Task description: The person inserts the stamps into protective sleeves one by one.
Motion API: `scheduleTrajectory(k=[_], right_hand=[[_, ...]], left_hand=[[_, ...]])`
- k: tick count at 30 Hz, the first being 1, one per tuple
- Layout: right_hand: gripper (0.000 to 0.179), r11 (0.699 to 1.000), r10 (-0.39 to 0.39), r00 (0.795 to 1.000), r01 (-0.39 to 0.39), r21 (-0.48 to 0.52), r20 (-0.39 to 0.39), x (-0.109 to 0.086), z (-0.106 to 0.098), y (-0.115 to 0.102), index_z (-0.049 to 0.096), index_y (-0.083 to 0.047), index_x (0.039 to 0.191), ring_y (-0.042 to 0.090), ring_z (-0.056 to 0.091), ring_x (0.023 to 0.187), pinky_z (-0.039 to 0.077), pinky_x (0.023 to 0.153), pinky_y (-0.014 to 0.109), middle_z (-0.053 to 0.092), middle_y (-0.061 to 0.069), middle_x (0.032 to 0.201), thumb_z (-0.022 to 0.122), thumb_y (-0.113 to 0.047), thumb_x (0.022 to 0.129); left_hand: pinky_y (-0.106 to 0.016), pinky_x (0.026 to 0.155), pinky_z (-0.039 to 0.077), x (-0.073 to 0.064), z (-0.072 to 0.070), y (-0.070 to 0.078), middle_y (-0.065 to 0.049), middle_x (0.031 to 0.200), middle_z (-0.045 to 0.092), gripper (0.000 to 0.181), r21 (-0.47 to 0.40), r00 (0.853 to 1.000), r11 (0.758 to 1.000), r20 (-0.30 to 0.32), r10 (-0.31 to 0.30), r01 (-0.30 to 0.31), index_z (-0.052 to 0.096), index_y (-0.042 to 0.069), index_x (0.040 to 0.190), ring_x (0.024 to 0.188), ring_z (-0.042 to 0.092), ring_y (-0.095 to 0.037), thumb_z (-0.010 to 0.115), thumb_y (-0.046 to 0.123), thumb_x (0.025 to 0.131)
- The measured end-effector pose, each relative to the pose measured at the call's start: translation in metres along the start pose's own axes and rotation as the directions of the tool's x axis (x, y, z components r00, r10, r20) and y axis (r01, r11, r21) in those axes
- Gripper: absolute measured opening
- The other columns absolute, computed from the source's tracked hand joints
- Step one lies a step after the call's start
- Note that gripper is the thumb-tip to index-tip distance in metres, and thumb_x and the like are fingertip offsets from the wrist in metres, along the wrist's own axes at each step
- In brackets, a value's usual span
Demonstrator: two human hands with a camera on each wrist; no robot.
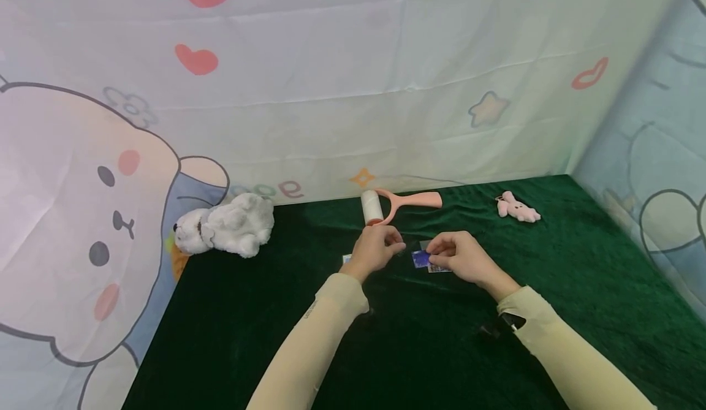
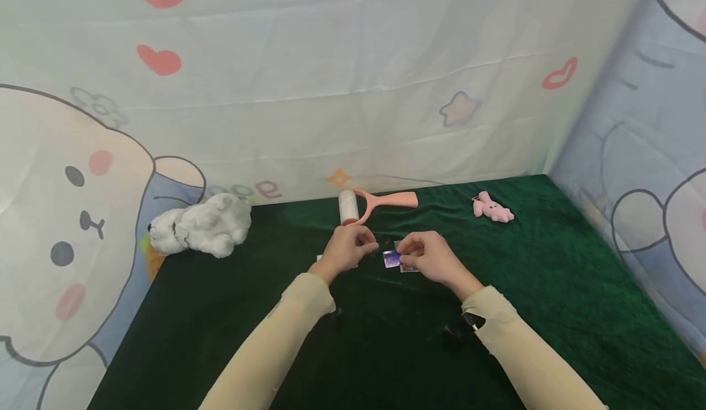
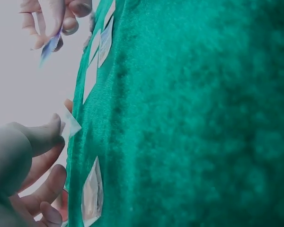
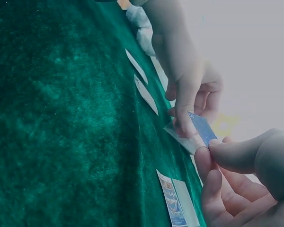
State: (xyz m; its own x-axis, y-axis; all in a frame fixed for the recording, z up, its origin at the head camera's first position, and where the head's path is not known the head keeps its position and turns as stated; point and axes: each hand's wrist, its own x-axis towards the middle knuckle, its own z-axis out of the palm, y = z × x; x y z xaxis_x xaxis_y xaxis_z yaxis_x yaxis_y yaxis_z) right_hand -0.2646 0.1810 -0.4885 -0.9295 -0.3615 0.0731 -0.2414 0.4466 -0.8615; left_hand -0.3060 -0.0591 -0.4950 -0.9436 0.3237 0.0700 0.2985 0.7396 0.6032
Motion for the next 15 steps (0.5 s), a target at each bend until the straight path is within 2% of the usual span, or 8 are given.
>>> scheduleTrajectory(k=[8, 13, 15], right_hand=[[0.010, 1.000, 0.004, 1.000, -0.004, -0.007, -0.005, 0.000, -0.003, 0.001, 0.074, -0.004, 0.108, 0.023, 0.068, 0.089, 0.059, 0.077, 0.031, 0.072, 0.013, 0.105, 0.073, -0.003, 0.098], [0.012, 1.000, -0.027, 0.999, 0.026, -0.007, -0.025, 0.000, -0.004, 0.001, 0.074, -0.003, 0.109, 0.022, 0.070, 0.092, 0.059, 0.077, 0.029, 0.073, 0.014, 0.106, 0.073, -0.004, 0.097], [0.013, 0.999, -0.037, 0.999, 0.037, 0.008, -0.035, 0.000, -0.004, 0.000, 0.073, -0.002, 0.109, 0.022, 0.071, 0.092, 0.059, 0.076, 0.028, 0.074, 0.015, 0.106, 0.074, -0.004, 0.097]], left_hand=[[-0.030, 0.070, 0.054, -0.005, -0.005, 0.002, 0.005, 0.092, 0.070, 0.012, -0.021, 1.000, 1.000, -0.025, 0.018, -0.019, 0.079, 0.021, 0.098, 0.079, 0.063, -0.015, 0.076, 0.032, 0.099], [-0.028, 0.064, 0.056, -0.010, -0.009, -0.001, 0.003, 0.095, 0.072, 0.015, -0.077, 1.000, 0.997, -0.017, 0.021, -0.022, 0.081, 0.019, 0.103, 0.076, 0.064, -0.015, 0.075, 0.032, 0.099], [-0.028, 0.068, 0.057, -0.012, -0.010, -0.003, 0.003, 0.096, 0.073, 0.016, -0.085, 0.999, 0.996, -0.013, 0.029, -0.030, 0.082, 0.019, 0.105, 0.078, 0.065, -0.015, 0.075, 0.032, 0.099]])
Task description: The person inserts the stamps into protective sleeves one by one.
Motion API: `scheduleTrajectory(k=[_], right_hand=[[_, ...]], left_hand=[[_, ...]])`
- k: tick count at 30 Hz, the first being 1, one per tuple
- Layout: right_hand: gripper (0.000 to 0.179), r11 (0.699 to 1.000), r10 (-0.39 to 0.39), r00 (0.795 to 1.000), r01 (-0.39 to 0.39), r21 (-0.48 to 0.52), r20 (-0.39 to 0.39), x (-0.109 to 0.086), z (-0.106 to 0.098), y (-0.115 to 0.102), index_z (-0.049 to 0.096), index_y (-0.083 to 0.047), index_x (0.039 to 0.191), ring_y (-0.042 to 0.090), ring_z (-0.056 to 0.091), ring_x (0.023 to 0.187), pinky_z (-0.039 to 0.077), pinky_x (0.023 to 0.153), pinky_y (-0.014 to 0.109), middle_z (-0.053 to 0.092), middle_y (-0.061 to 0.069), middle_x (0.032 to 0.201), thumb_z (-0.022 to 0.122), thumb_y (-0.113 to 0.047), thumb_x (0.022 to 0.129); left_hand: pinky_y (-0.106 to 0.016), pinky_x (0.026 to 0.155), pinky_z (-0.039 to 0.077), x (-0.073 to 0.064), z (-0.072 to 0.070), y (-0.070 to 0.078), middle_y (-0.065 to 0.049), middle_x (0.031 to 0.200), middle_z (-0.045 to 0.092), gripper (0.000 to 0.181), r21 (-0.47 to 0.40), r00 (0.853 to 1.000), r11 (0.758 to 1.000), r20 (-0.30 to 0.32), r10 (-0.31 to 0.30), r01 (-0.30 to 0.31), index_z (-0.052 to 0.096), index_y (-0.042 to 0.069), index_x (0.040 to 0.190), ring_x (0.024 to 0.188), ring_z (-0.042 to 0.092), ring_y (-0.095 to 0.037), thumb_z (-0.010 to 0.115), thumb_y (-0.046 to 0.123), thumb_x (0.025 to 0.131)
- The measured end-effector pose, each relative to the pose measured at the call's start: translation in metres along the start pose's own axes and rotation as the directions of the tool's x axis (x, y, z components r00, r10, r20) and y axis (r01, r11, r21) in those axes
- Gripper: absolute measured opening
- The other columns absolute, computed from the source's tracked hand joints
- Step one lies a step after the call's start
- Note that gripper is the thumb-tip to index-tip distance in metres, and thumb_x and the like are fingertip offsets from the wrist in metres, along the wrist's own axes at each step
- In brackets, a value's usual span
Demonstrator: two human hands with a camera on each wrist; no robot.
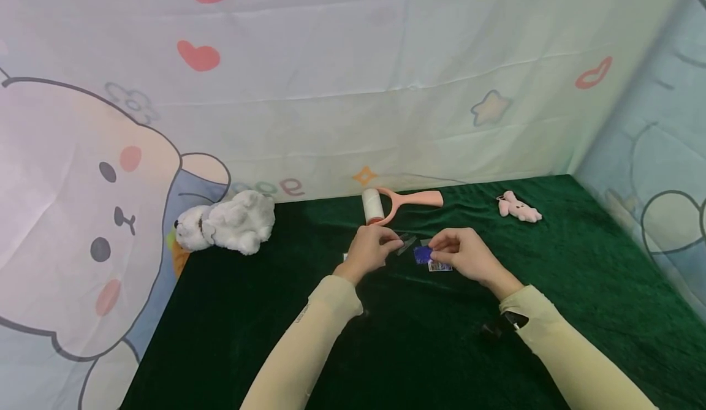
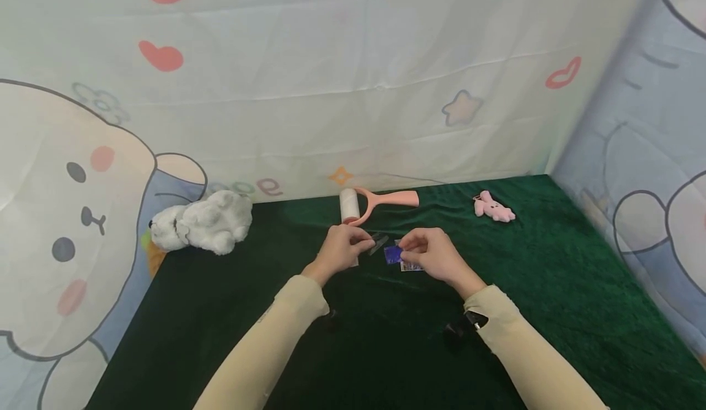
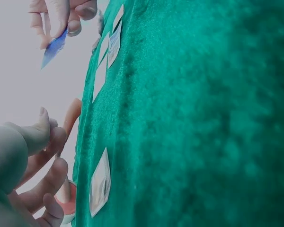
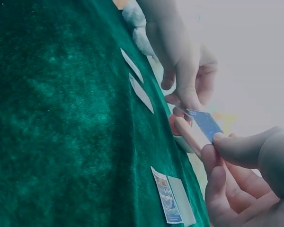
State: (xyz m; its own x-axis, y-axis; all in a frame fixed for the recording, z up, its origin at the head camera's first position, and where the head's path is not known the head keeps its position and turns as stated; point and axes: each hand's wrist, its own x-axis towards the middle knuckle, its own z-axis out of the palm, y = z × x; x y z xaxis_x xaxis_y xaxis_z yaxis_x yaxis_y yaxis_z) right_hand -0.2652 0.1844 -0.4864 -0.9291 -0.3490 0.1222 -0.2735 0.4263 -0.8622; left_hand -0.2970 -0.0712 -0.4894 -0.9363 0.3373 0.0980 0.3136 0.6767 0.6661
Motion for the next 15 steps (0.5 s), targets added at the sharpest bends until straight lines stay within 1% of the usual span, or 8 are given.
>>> scheduleTrajectory(k=[5, 6, 8, 11, 15], right_hand=[[0.016, 0.999, -0.028, 0.999, 0.029, 0.035, -0.031, 0.002, -0.001, -0.004, 0.072, 0.001, 0.110, 0.022, 0.072, 0.091, 0.059, 0.076, 0.025, 0.074, 0.016, 0.105, 0.076, -0.005, 0.096], [0.016, 0.999, -0.025, 0.999, 0.027, 0.040, -0.038, 0.002, -0.001, -0.004, 0.072, 0.000, 0.110, 0.022, 0.073, 0.090, 0.059, 0.076, 0.025, 0.074, 0.015, 0.105, 0.077, -0.005, 0.096], [0.017, 0.999, -0.022, 0.999, 0.025, 0.048, -0.047, 0.003, -0.001, -0.005, 0.072, 0.000, 0.110, 0.021, 0.073, 0.090, 0.059, 0.077, 0.024, 0.074, 0.015, 0.104, 0.077, -0.006, 0.095], [0.016, 0.998, -0.019, 0.998, 0.022, 0.057, -0.058, 0.005, -0.001, -0.005, 0.072, -0.001, 0.109, 0.021, 0.074, 0.088, 0.060, 0.077, 0.025, 0.075, 0.014, 0.103, 0.079, -0.006, 0.094], [0.017, 0.998, -0.032, 0.997, 0.036, 0.059, -0.063, 0.006, 0.000, -0.007, 0.073, -0.001, 0.108, 0.020, 0.074, 0.086, 0.060, 0.077, 0.025, 0.075, 0.014, 0.103, 0.079, -0.007, 0.094]], left_hand=[[-0.034, 0.083, 0.058, -0.006, -0.005, -0.005, 0.004, 0.101, 0.076, 0.018, -0.003, 1.000, 1.000, 0.011, 0.025, -0.025, 0.083, 0.019, 0.108, 0.085, 0.065, -0.014, 0.073, 0.033, 0.101], [-0.035, 0.084, 0.059, -0.007, -0.006, -0.006, 0.004, 0.102, 0.077, 0.019, -0.008, 0.999, 1.000, 0.015, 0.029, -0.029, 0.083, 0.019, 0.108, 0.086, 0.065, -0.014, 0.072, 0.033, 0.101], [-0.035, 0.084, 0.059, -0.009, -0.008, -0.008, 0.003, 0.102, 0.077, 0.019, -0.014, 0.999, 0.999, 0.025, 0.041, -0.040, 0.083, 0.018, 0.109, 0.086, 0.066, -0.013, 0.072, 0.032, 0.101], [-0.032, 0.081, 0.059, -0.012, -0.010, -0.009, 0.004, 0.102, 0.078, 0.019, -0.020, 0.997, 0.998, 0.040, 0.059, -0.058, 0.083, 0.018, 0.109, 0.085, 0.066, -0.012, 0.072, 0.031, 0.102], [-0.029, 0.076, 0.058, -0.017, -0.012, -0.011, 0.005, 0.097, 0.077, 0.018, -0.045, 0.995, 0.997, 0.069, 0.070, -0.067, 0.083, 0.018, 0.109, 0.082, 0.066, -0.011, 0.071, 0.029, 0.103]])
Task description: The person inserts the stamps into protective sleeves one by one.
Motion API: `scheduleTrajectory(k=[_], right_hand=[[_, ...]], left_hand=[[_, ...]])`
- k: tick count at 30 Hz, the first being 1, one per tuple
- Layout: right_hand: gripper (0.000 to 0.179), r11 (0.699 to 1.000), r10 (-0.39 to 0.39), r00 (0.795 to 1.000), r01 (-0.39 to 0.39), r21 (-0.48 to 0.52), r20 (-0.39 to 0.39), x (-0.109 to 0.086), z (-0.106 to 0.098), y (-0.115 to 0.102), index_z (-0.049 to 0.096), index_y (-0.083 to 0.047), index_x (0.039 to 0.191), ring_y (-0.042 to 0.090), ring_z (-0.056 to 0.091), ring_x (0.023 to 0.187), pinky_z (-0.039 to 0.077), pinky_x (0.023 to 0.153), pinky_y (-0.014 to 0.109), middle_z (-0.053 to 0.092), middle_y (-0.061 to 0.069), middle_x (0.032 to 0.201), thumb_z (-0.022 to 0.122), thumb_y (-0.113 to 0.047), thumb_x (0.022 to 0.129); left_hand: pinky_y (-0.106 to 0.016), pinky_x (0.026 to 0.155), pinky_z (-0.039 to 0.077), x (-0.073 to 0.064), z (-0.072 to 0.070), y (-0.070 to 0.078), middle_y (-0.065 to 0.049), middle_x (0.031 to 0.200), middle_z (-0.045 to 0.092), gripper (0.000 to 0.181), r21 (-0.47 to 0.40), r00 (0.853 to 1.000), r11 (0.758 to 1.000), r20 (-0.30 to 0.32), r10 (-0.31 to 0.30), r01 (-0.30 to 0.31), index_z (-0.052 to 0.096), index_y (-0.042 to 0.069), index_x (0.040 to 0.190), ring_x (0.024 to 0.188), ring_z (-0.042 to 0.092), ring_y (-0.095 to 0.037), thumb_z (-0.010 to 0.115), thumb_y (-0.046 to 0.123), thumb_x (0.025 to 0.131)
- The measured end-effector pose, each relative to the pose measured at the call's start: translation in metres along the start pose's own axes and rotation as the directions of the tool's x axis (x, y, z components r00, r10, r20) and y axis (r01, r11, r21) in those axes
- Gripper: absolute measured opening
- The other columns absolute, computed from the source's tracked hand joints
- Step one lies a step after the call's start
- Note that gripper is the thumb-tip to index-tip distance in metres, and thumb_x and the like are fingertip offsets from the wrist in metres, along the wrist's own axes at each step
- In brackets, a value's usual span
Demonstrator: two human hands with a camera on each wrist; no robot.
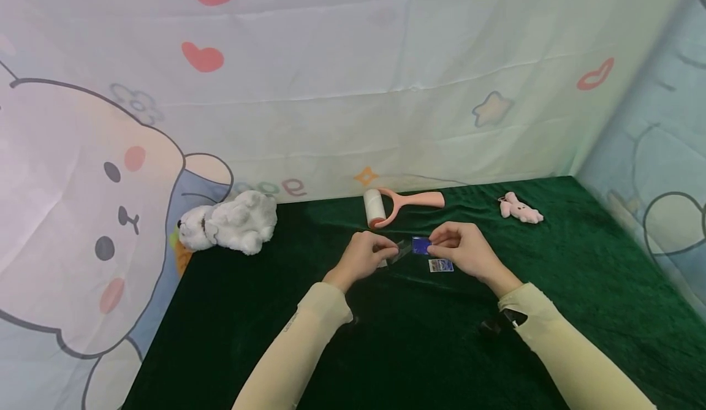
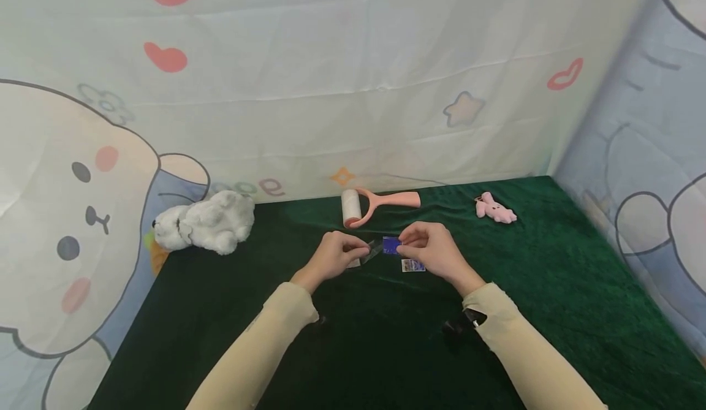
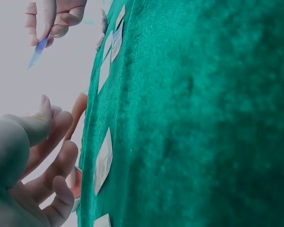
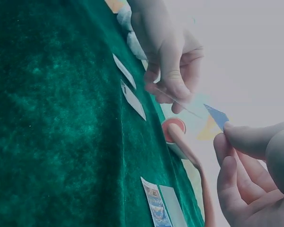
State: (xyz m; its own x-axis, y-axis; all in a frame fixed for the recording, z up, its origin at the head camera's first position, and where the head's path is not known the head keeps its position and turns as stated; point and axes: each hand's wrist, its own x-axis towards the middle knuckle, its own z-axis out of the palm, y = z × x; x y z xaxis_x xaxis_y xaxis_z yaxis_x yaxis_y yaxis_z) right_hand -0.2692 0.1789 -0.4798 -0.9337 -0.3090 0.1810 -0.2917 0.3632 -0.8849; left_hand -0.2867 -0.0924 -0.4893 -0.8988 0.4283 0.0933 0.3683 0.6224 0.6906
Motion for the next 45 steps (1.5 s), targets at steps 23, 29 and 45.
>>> scheduleTrajectory(k=[23, 29, 45], right_hand=[[0.017, 0.998, -0.057, 0.998, 0.056, -0.013, -0.019, 0.003, 0.008, -0.006, 0.075, -0.002, 0.115, 0.026, 0.072, 0.090, 0.057, 0.077, 0.024, 0.076, 0.014, 0.107, 0.074, -0.007, 0.099], [0.016, 0.998, -0.039, 0.999, 0.038, -0.048, -0.022, 0.004, 0.011, -0.005, 0.073, 0.002, 0.114, 0.026, 0.069, 0.087, 0.056, 0.075, 0.024, 0.075, 0.018, 0.106, 0.071, -0.001, 0.099], [0.015, 0.997, -0.054, 0.998, 0.053, -0.049, -0.021, 0.003, 0.009, -0.006, 0.076, -0.005, 0.112, 0.021, 0.070, 0.085, 0.057, 0.075, 0.027, 0.077, 0.011, 0.103, 0.075, -0.009, 0.098]], left_hand=[[-0.031, 0.074, 0.056, -0.010, -0.006, -0.007, 0.006, 0.100, 0.077, 0.023, -0.152, 0.996, 0.988, 0.082, 0.020, -0.007, 0.081, 0.019, 0.120, 0.082, 0.065, -0.017, 0.065, 0.028, 0.106], [-0.031, 0.072, 0.055, -0.010, -0.008, -0.006, 0.005, 0.097, 0.075, 0.023, -0.169, 0.997, 0.986, 0.076, 0.014, -0.001, 0.080, 0.018, 0.120, 0.081, 0.064, -0.018, 0.065, 0.027, 0.107], [-0.029, 0.067, 0.052, -0.009, -0.009, -0.006, 0.005, 0.091, 0.073, 0.023, -0.174, 0.997, 0.985, 0.073, -0.006, 0.018, 0.080, 0.018, 0.119, 0.078, 0.062, -0.016, 0.064, 0.029, 0.107]])
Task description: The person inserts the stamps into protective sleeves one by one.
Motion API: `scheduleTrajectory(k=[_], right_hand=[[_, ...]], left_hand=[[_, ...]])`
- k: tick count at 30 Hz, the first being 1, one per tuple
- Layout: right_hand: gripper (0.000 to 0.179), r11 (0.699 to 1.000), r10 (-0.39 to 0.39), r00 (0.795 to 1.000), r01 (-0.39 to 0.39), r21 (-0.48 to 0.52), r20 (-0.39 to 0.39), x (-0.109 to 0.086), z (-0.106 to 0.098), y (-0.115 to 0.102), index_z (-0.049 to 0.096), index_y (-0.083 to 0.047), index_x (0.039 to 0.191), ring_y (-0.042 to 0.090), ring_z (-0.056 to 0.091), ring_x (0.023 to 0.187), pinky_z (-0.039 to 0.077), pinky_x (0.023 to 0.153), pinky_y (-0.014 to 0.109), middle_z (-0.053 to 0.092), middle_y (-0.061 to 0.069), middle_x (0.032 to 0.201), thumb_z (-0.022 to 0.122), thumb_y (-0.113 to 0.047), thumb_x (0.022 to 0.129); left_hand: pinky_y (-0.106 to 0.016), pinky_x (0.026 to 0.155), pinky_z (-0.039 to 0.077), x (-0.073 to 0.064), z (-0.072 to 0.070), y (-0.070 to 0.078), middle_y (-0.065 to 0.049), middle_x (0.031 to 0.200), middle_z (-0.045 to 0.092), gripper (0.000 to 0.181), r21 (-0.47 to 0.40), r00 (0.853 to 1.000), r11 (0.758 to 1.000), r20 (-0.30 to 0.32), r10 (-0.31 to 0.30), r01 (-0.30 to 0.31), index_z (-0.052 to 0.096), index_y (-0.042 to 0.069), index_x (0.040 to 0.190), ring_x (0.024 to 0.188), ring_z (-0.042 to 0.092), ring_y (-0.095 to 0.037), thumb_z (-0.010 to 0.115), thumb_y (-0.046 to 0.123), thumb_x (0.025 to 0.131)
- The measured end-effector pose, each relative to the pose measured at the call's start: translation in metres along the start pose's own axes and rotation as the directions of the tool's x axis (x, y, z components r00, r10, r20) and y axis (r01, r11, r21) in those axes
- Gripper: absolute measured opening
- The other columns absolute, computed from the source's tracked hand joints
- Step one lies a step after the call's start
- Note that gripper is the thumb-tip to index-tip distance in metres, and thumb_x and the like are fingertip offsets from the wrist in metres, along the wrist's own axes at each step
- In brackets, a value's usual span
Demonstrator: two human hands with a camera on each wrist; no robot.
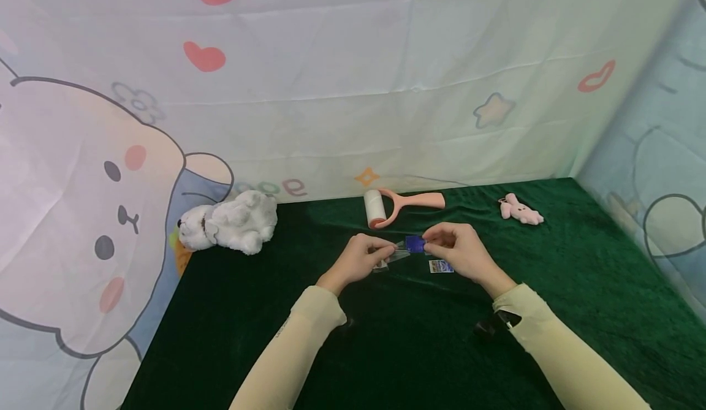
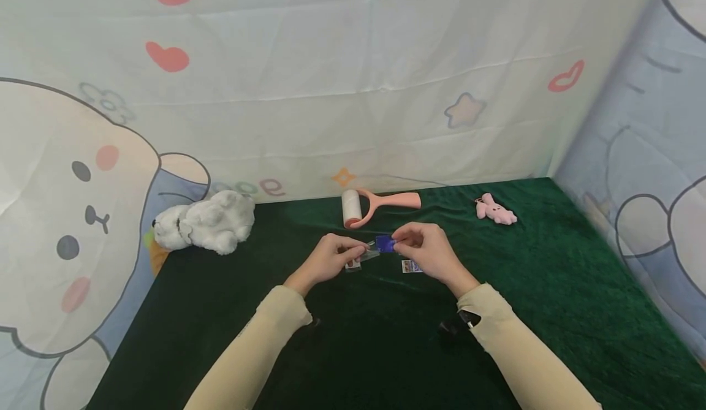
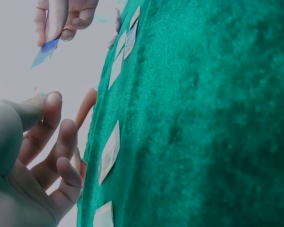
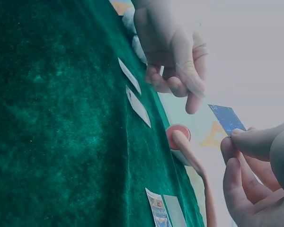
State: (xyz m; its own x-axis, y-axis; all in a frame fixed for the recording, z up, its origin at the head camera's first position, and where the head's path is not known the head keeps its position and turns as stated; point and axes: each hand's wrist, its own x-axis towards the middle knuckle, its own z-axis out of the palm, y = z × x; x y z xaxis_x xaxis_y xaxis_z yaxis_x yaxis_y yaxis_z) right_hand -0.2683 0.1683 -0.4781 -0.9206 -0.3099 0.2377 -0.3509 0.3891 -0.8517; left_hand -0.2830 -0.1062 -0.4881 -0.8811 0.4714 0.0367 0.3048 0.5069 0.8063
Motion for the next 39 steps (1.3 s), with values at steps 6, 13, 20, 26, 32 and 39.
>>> scheduleTrajectory(k=[6, 13, 20, 26, 32, 39], right_hand=[[0.015, 1.000, -0.009, 1.000, 0.009, -0.016, 0.007, -0.0003, 0.0004, 0.0010, 0.076, -0.005, 0.112, 0.020, 0.070, 0.084, 0.057, 0.074, 0.027, 0.077, 0.010, 0.103, 0.076, -0.009, 0.098], [0.015, 0.999, -0.017, 1.000, 0.018, -0.035, 0.017, 0.0003, 0.0007, 0.0008, 0.077, -0.007, 0.111, 0.020, 0.071, 0.085, 0.058, 0.074, 0.028, 0.077, 0.009, 0.104, 0.076, -0.009, 0.097], [0.015, 0.999, -0.021, 0.999, 0.023, -0.042, 0.031, -0.0003, 0.0003, 0.0002, 0.076, -0.007, 0.111, 0.019, 0.071, 0.083, 0.058, 0.071, 0.028, 0.077, 0.008, 0.103, 0.077, -0.007, 0.096], [0.015, 0.998, -0.024, 0.999, 0.026, -0.054, 0.033, 0.0002, -0.0007, -0.0002, 0.077, -0.008, 0.111, 0.019, 0.071, 0.083, 0.058, 0.072, 0.029, 0.077, 0.008, 0.103, 0.077, -0.008, 0.096], [0.015, 0.998, -0.026, 0.999, 0.029, -0.063, 0.045, 0.0004, -0.0016, -0.0004, 0.077, -0.008, 0.110, 0.018, 0.071, 0.084, 0.058, 0.072, 0.029, 0.077, 0.007, 0.104, 0.078, -0.008, 0.096], [0.014, 0.998, -0.013, 0.998, 0.016, -0.054, 0.062, 0.0009, -0.0025, 0.0006, 0.077, -0.008, 0.109, 0.018, 0.071, 0.084, 0.058, 0.072, 0.029, 0.077, 0.008, 0.104, 0.078, -0.008, 0.095]], left_hand=[[-0.030, 0.069, 0.053, 0.0005, 0.0008, 0.0004, 0.004, 0.090, 0.072, 0.024, 0.000, 1.000, 1.000, -0.003, 0.002, -0.002, 0.080, 0.018, 0.119, 0.079, 0.062, -0.016, 0.063, 0.029, 0.108], [-0.030, 0.071, 0.055, 0.0009, 0.0008, 0.0001, 0.004, 0.092, 0.073, 0.025, 0.004, 1.000, 1.000, -0.007, 0.015, -0.015, 0.080, 0.018, 0.120, 0.082, 0.064, -0.018, 0.062, 0.030, 0.108], [-0.030, 0.070, 0.054, 0.0021, 0.0007, -0.0009, 0.002, 0.093, 0.073, 0.028, 0.002, 1.000, 1.000, -0.005, 0.022, -0.022, 0.079, 0.015, 0.121, 0.082, 0.065, -0.018, 0.060, 0.032, 0.109], [-0.031, 0.071, 0.055, 0.0018, 0.0006, 0.0014, 0.003, 0.096, 0.073, 0.029, -0.001, 0.999, 1.000, -0.020, 0.030, -0.030, 0.079, 0.014, 0.122, 0.082, 0.064, -0.016, 0.061, 0.033, 0.109], [-0.031, 0.073, 0.055, 0.0016, 0.0007, 0.0025, 0.002, 0.098, 0.074, 0.028, 0.008, 0.999, 0.999, -0.020, 0.036, -0.036, 0.079, 0.017, 0.122, 0.083, 0.063, -0.016, 0.061, 0.033, 0.108], [-0.031, 0.071, 0.054, 0.0027, 0.0008, 0.0020, 0.006, 0.094, 0.072, 0.028, 0.014, 0.998, 0.999, -0.023, 0.052, -0.051, 0.080, 0.017, 0.121, 0.081, 0.062, -0.016, 0.061, 0.034, 0.108]])
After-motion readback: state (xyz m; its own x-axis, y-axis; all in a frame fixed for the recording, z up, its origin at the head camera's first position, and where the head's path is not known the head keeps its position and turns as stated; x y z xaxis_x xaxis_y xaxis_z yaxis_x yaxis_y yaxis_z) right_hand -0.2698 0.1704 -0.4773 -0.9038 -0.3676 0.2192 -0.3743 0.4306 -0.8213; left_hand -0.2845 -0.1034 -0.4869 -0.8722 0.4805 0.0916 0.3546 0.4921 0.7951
